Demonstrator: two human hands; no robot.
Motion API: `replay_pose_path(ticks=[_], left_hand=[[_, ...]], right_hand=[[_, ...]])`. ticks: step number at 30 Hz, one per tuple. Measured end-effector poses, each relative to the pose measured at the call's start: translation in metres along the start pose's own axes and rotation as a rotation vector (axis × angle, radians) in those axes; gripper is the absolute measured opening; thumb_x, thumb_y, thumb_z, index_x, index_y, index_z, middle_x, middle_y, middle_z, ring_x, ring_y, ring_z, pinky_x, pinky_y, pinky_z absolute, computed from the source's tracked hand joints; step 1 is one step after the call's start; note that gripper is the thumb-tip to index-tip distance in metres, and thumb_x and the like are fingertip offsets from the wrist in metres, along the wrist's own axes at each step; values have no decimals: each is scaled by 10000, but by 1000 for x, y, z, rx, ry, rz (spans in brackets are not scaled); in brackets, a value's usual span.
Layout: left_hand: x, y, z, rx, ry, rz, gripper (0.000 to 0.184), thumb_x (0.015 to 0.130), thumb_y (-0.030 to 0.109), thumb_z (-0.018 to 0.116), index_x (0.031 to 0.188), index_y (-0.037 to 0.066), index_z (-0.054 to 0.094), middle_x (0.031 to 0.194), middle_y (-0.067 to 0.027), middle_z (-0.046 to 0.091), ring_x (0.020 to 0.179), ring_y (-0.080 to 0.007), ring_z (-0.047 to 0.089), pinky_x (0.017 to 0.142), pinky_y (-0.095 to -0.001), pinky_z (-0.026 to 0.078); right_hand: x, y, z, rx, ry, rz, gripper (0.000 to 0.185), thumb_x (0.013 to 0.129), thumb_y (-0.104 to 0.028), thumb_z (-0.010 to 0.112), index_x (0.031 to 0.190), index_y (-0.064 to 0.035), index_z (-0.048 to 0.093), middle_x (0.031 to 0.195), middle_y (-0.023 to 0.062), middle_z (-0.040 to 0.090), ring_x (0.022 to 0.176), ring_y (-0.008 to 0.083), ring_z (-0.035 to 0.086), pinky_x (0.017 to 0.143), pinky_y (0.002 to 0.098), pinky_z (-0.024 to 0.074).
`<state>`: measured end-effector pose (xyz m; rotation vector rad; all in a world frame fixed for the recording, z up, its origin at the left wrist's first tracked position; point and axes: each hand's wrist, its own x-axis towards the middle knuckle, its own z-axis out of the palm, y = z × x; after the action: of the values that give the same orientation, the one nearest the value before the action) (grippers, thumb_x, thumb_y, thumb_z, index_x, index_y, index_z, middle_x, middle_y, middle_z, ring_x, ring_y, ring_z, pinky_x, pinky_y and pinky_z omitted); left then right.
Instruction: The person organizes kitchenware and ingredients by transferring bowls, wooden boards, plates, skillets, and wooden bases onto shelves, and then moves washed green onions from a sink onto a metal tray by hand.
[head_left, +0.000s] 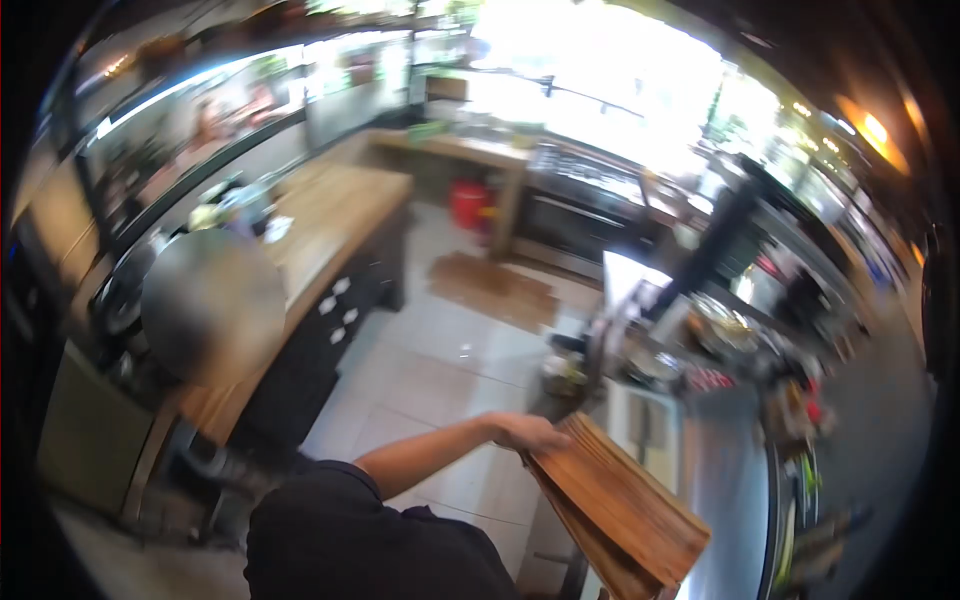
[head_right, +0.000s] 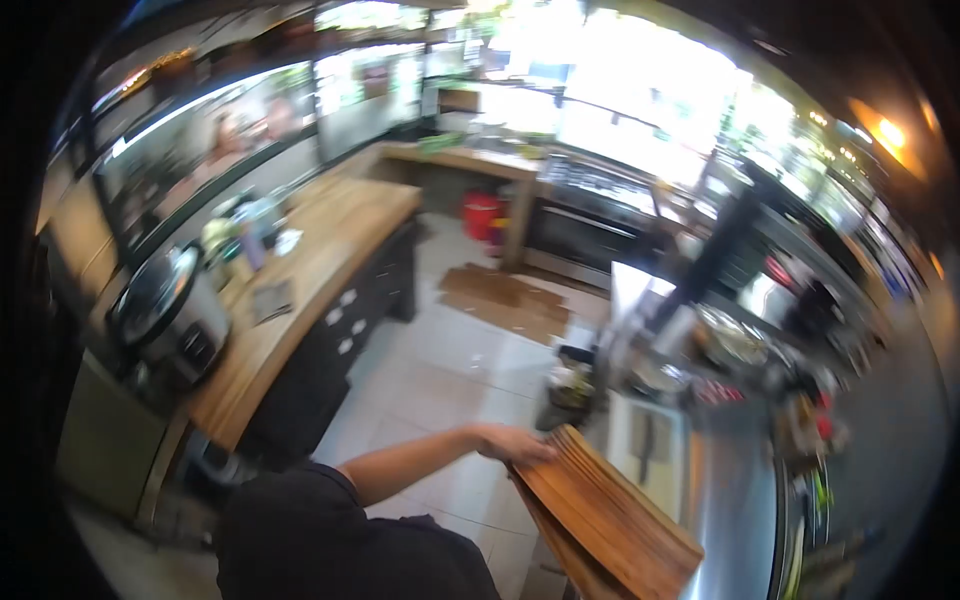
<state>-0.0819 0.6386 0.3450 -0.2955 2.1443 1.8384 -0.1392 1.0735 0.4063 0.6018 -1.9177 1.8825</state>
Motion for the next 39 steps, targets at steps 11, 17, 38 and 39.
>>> replay_pose_path(ticks=[11, 17, 38, 39], left_hand=[[-409, -63, -274, -130, 939, -50, 584, 1012, 488, 608, 1297, -22, 604, 1142, -29, 663, 1032, -108, 580, 925, -282, 483], [-519, -28, -358, -463, 1111, 333, 487, 1002, 346, 658, 1296, -38, 607, 1220, -100, 686, 1058, -165, 676, 922, -298, 549], [-572, 74, -799, -556, 1315, 957, 343, 975, 247, 622, 1251, 44, 625, 1215, -132, 678, 1118, -256, 671, 1013, -440, 550], [-562, 90, -809, -483, 1300, 994, 383, 984, 299, 609, 1276, 51, 614, 1268, -155, 648, 1192, -249, 626, 1064, -453, 513]], right_hand=[[75, -72, 498, -54, -940, -1323, 419, 1019, -319, 561, 1411, -225, 449, 1442, 153, 517, 1262, 414, 559, 1114, 589, 393], [63, -129, 753, 628, -660, -1034, 437, 1080, -374, 457, 1473, -216, 350, 1450, 252, 503, 1370, 453, 478, 1188, 631, 278], [99, -279, 1117, 594, -670, -1401, 353, 869, -117, 688, 1179, -156, 525, 1075, 93, 656, 939, 246, 623, 905, 459, 456], [117, -271, 1131, 635, -594, -1474, 362, 863, -92, 707, 1171, -129, 520, 1062, 125, 657, 939, 277, 628, 882, 462, 472]])
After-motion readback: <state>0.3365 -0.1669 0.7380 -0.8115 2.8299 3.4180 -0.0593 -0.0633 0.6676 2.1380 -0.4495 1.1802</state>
